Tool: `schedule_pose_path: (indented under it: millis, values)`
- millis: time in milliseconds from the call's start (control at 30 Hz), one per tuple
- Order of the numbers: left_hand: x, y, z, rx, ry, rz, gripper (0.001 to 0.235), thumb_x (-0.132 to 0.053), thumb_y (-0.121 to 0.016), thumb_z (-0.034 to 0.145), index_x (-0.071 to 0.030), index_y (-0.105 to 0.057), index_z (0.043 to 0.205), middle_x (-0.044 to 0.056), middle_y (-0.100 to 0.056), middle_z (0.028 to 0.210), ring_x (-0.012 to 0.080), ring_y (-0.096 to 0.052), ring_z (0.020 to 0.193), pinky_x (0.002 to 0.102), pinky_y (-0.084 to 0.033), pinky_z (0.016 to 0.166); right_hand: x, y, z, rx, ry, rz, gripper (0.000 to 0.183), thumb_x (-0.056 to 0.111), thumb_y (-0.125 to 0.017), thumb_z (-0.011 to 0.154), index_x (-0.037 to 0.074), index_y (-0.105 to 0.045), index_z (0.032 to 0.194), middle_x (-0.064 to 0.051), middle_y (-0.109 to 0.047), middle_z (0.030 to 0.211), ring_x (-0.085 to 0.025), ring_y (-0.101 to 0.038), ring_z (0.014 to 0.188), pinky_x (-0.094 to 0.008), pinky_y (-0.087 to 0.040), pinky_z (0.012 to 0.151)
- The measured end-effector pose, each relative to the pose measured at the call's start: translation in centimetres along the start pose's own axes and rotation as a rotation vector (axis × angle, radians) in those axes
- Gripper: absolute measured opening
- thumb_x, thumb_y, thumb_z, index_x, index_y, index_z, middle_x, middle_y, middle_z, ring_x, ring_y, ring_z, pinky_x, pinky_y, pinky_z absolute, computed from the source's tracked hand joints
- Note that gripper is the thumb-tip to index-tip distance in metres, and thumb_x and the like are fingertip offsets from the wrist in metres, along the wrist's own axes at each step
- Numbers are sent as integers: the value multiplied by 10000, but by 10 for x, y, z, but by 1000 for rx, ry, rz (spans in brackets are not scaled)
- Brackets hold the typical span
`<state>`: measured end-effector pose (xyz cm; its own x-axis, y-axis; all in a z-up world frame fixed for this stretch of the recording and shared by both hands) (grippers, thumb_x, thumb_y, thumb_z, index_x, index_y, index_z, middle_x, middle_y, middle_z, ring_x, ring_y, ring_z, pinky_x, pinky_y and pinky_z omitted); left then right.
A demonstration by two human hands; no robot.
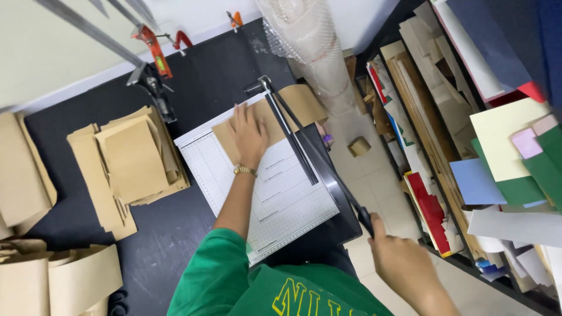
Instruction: Cutting brown paper sheets into strips using a manual paper trimmer and rolling the strips into tubes.
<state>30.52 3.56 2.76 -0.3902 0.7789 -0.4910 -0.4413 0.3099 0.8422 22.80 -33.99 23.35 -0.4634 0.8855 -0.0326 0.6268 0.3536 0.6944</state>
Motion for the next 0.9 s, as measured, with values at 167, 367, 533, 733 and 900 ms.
schedule_pose_path:
  millis: [167, 367, 533, 733, 900]
  values:
    - [-34, -53, 100, 106, -285, 129, 430, -312, -578, 991, -106, -588, 1368, 73, -589, 1392, 284, -414, 1412, 623, -255, 1151, 1, -43, 15, 103, 38, 148, 545, 315, -343, 1064, 134, -182, 1553, -64, -708, 820, -297, -697, 674, -457, -536, 571]
    - [-69, -102, 162, 899, -58, 527, 628, -634, -558, 929, -173, -609, 1353, 58, -601, 1409, 261, -389, 1420, 602, -193, 1138, -9, -101, 51, 176, 24, 206, 621, 315, -330, 1069, 154, -80, 1614, -97, -701, 1045, -322, -719, 793, -471, -546, 633]
    - [-70, -98, 171, 877, 110, 318, 462, -424, -842, 820, -82, -716, 1103, 84, -720, 1216, 262, -588, 1293, 688, -132, 1185, -13, -145, 90, 278, 27, 302, 886, 3, -397, 907, 165, 55, 1652, -158, -539, 1389, -410, -698, 991, -509, -551, 769]
    - [-84, -70, 167, 588, -178, -37, 150, -312, -750, 841, -251, -661, 737, -91, -684, 870, 180, -636, 1023, 575, -175, 1045, -12, -132, 81, 233, 40, 381, 1026, -61, -489, 818, 172, 68, 1647, -171, -432, 1537, -389, -731, 867, -480, -545, 685]
    - [-118, 89, 92, 356, -374, -985, 146, -219, -602, 1059, -89, -557, 1109, 29, -674, 1145, 105, -620, 1123, 269, -511, 944, -11, -46, 5, 16, 72, 508, 773, 234, -459, 1001, 343, -39, 1641, -74, -461, 1555, -453, -750, 999, -548, -581, 905]
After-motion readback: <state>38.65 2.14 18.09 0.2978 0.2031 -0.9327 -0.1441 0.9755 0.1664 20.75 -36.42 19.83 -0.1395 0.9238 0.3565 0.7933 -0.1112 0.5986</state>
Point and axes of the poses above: each hand's wrist, its own z-axis towards the middle knuckle, its own y-axis out of the back of the hand, x = y × z, the point moved 2 cm from there along z, towards the middle knuckle
